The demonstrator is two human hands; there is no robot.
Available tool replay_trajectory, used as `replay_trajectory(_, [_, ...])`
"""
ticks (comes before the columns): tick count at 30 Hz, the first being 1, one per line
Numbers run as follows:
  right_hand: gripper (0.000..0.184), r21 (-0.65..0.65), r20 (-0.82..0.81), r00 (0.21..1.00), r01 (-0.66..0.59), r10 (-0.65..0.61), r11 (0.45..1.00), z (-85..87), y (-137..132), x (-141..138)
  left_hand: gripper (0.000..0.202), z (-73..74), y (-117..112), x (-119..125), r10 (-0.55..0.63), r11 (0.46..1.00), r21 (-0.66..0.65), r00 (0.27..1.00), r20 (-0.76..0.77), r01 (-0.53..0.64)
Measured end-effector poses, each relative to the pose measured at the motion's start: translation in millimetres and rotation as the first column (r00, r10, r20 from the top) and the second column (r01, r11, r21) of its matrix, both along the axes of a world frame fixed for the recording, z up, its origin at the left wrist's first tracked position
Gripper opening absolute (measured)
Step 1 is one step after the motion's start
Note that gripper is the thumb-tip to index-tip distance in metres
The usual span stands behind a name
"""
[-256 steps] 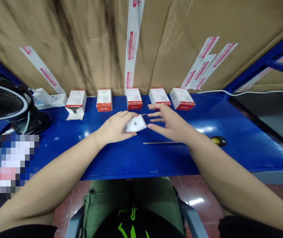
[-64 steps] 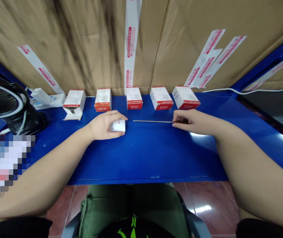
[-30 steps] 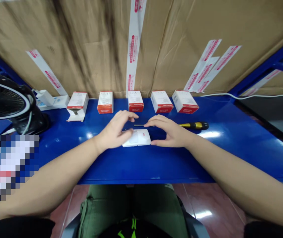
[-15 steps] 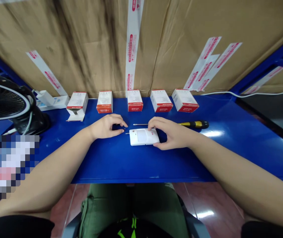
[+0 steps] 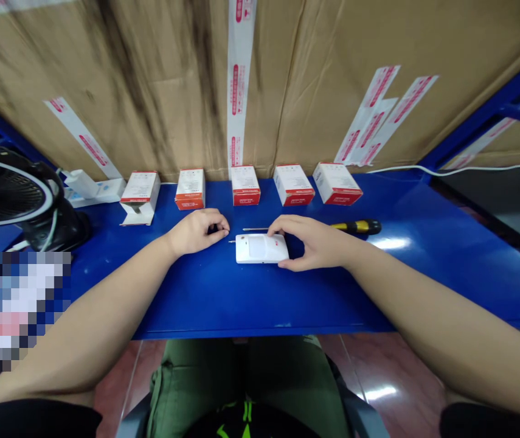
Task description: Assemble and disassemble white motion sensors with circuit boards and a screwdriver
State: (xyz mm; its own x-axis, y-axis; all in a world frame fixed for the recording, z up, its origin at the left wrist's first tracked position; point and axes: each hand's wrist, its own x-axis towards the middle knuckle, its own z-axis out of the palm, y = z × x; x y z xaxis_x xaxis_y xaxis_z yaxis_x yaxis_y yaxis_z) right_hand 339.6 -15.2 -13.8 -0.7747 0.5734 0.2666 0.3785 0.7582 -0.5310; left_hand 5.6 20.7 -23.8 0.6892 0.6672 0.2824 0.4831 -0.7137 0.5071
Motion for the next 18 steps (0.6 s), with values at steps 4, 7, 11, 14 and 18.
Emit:
replay_trajectory(4, [0.044,0.002,0.015,1.0,0.004,-0.004,1.0,1.9,0.8,1.1,0.013,-1.6,3.1,0.3,-0.013,0.999,-0.033,0.999,0.042,0.014])
replay_trajectory(7, [0.046,0.009,0.017,1.0,-0.002,0.002,1.0,2.4,2.3,3.4,0.012,-2.8,5.8,-0.1,-0.02,0.997,-0.079,0.997,0.068,0.025])
replay_trajectory(11, [0.05,0.005,0.011,1.0,0.008,-0.008,1.0,1.5,4.8,6.4,0.015,-2.5,7.5,-2.2,-0.033,0.994,-0.102,0.997,0.067,0.039])
replay_trajectory(14, [0.055,-0.001,0.007,1.0,0.01,-0.01,1.0,0.6,6.1,6.8,0.018,-1.2,7.2,-4.0,-0.03,0.993,-0.11,0.998,0.054,0.036])
replay_trajectory(18, [0.054,-0.003,0.005,1.0,0.0,0.0,1.0,-0.4,6.7,6.4,0.018,-1.0,6.6,-5.0,-0.028,0.992,-0.123,0.999,0.043,0.033])
